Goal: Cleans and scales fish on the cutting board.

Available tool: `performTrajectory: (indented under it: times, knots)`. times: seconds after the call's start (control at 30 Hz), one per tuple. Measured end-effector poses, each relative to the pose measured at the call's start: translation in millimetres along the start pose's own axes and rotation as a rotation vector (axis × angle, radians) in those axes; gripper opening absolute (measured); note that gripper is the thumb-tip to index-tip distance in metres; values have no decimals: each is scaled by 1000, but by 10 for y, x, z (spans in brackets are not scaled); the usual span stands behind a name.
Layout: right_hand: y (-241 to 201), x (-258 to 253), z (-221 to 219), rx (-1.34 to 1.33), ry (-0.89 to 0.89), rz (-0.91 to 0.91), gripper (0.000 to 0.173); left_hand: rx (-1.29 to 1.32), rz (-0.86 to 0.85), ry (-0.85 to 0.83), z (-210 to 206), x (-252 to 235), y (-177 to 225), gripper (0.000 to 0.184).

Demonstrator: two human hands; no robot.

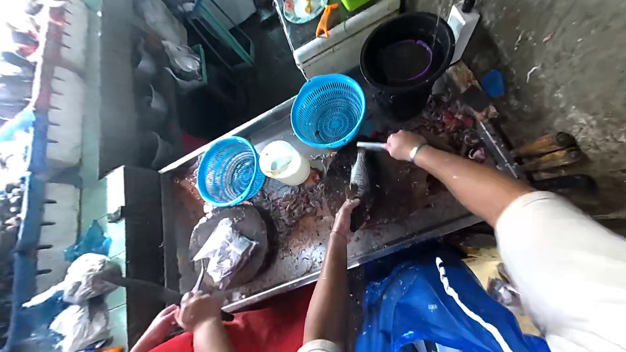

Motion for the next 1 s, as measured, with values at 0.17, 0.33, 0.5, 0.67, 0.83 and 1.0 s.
performTrajectory:
  times: [0.17,0.33,0.5,0.67,0.83,1.0]
  knots:
    - [-227,776,-581,-120,-118,175,49,195,38,55,57,47,12,58]
    - [-205,844,-566,-227,43,4,46,178,-69,30,-314,26,16,55]
    - [-22,1371,-764,-408,33,-27,49,305,-53,13,-560,55,90,49]
    - [-149,1667,-1200,-498,405,27,44,294,-99,-29,-636,77,208,44]
    - [-251,1698,-1067,-551,345,38,44,307,-49,-105,-648,184,111,45]
    - [-361,2499,-757,-445,583,283,34,-121,-299,-96,-318,238,621,43]
Point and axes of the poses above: each hand's wrist, its own x-axis away from the middle knuckle, its own z-axis out of the back of the hand, y = z × x, the point moved 6 cm from there along -x, towards the middle knuckle, and after that the axes turned 1 degree about -x, right-handed, at the moved point
